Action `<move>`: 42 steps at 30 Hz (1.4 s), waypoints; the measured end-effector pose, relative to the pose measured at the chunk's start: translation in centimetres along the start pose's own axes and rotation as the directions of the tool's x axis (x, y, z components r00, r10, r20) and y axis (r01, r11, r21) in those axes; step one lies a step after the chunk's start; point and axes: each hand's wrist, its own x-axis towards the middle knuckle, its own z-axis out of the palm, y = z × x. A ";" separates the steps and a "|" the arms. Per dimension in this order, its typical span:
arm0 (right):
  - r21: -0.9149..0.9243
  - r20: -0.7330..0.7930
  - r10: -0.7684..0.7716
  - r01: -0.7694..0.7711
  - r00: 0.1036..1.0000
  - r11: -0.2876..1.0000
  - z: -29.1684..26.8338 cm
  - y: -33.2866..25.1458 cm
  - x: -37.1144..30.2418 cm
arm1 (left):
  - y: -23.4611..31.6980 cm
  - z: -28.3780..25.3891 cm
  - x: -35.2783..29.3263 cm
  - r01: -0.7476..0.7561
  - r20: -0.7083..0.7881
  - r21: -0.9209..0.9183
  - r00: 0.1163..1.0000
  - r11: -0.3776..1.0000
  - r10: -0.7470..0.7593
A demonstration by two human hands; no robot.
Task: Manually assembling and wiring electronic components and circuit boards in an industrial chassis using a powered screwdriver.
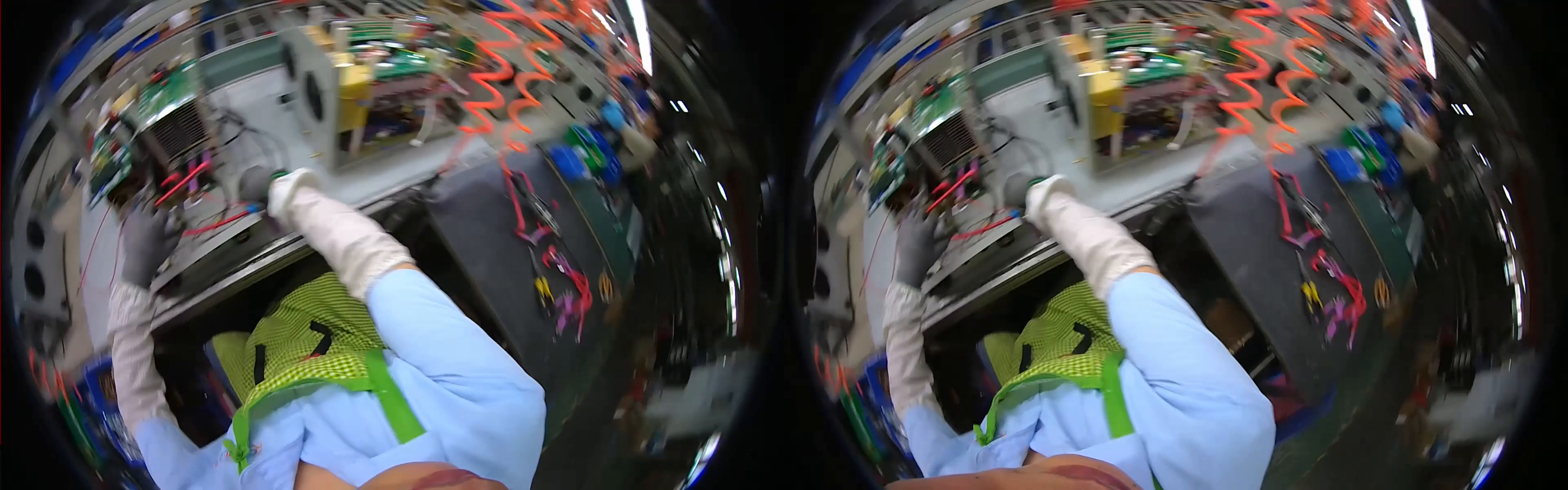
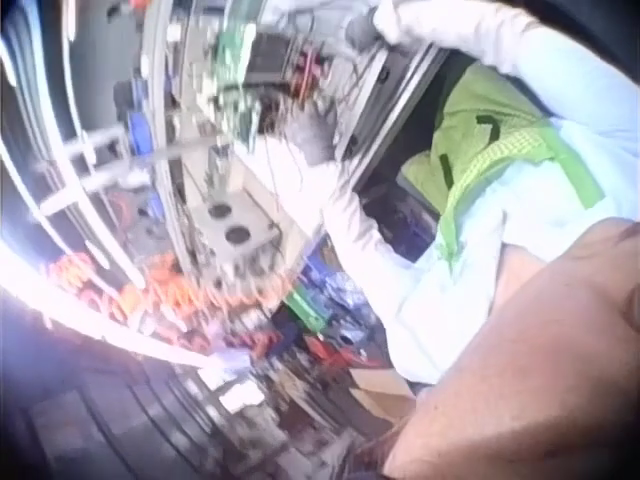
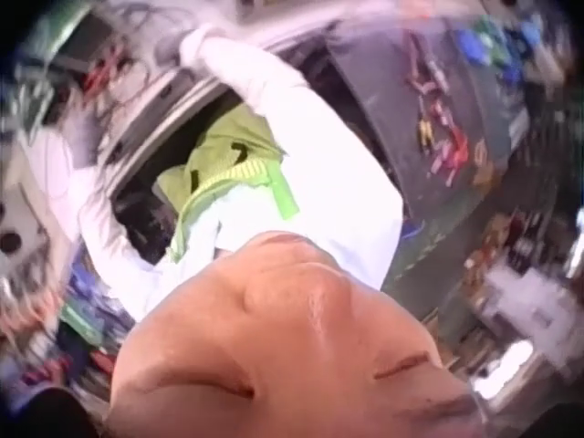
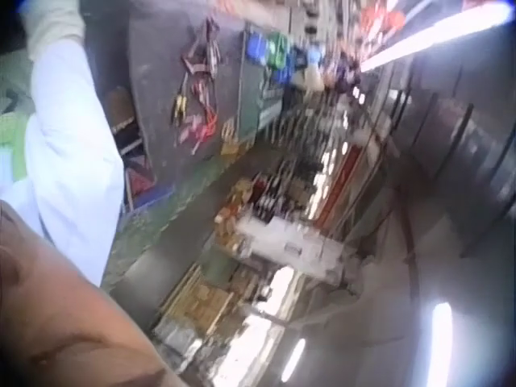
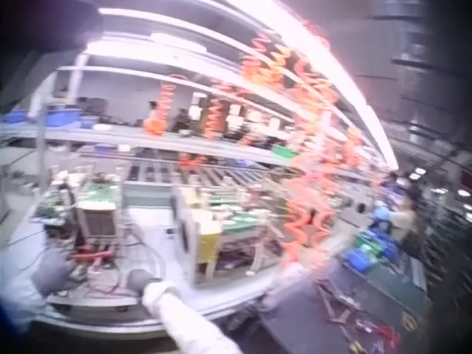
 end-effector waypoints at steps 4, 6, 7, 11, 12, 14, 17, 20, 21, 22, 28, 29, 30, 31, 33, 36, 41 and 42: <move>0.298 -0.158 0.043 0.006 0.986 0.955 -2.3 0.1 -1.8 | -0.5 -0.6 -1.4 0.074 0.049 -0.021 0.996 0.997 -0.073; 0.500 -0.109 0.072 -0.008 0.991 0.866 -4.7 -0.1 -4.0 | -0.5 -0.8 -2.4 0.054 -0.054 0.031 0.997 0.998 -0.053; 0.550 -0.043 0.080 -0.043 0.996 0.834 -5.7 -0.5 -4.7 | -0.2 -0.8 -3.0 0.080 -0.131 -0.040 0.988 0.996 -0.085; 0.463 0.118 0.073 -0.120 0.990 0.878 -7.1 -2.7 -7.1 | 2.7 -0.8 -6.1 0.143 -0.274 -0.347 0.930 0.927 -0.246; 0.457 0.158 0.036 -0.105 0.987 0.883 -7.1 -3.1 -7.3 | 3.7 -0.6 -6.5 0.121 -0.298 -0.439 0.915 0.890 -0.271; 0.432 0.225 0.043 -0.139 0.973 0.891 -6.7 -3.3 -7.2 | 5.9 -0.2 -7.5 0.128 -0.224 -0.491 0.937 0.862 -0.266; 0.388 -0.026 -0.004 0.014 1.000 0.922 -5.8 -2.5 -6.6 | 8.0 1.1 -8.5 0.273 -0.034 -0.626 0.926 0.730 -0.376; 0.350 0.094 -0.022 -0.013 0.995 0.937 -4.7 -1.5 -5.7 | 8.9 2.3 -9.2 0.270 -0.095 -0.668 0.893 0.694 -0.440; 0.386 0.320 0.092 -0.218 0.943 0.896 -4.7 -1.5 -5.1 | 9.1 2.5 -9.4 0.253 -0.082 -0.701 0.900 0.667 -0.428; 0.416 0.347 0.028 -0.181 0.937 0.891 -4.3 -1.7 -4.6 | 9.2 2.6 -9.6 0.262 -0.042 -0.695 0.915 0.669 -0.401; 0.220 0.438 -0.076 -0.025 0.896 0.975 -4.3 -3.6 -2.8 | 10.2 4.0 -9.9 0.262 -0.091 -0.712 0.886 0.652 -0.455; 0.256 0.429 -0.087 -0.029 0.899 0.966 -4.5 -3.7 -2.8 | 10.4 4.2 -10.0 0.268 -0.071 -0.718 0.890 0.643 -0.451; 0.269 0.426 -0.169 0.054 0.889 0.962 -5.0 -3.8 -2.7 | 10.5 4.3 -10.3 0.267 -0.052 -0.728 0.897 0.631 -0.439; 0.293 0.372 -0.148 0.035 0.917 0.955 -5.2 -3.7 -2.9 | 10.6 4.4 -10.5 0.271 -0.030 -0.737 0.902 0.620 -0.431; 0.365 0.320 -0.176 0.050 0.931 0.930 -5.9 -3.0 -3.4 | 10.8 4.4 -11.4 0.307 0.000 -0.739 0.890 0.600 -0.455; 0.323 0.126 -0.244 0.193 0.962 0.927 -6.9 -1.7 -4.8 | 11.3 4.4 -12.2 0.325 0.042 -0.766 0.886 0.554 -0.462; 0.112 -0.106 -0.207 0.219 0.972 0.969 -9.8 -2.1 -9.6 | 13.9 5.0 -11.9 0.308 0.141 -0.925 0.823 0.224 -0.550; -0.158 -0.180 -0.230 0.203 0.956 0.966 -10.9 -2.8 -11.1 | 14.4 5.0 -11.8 0.298 0.133 -0.926 0.832 0.232 -0.538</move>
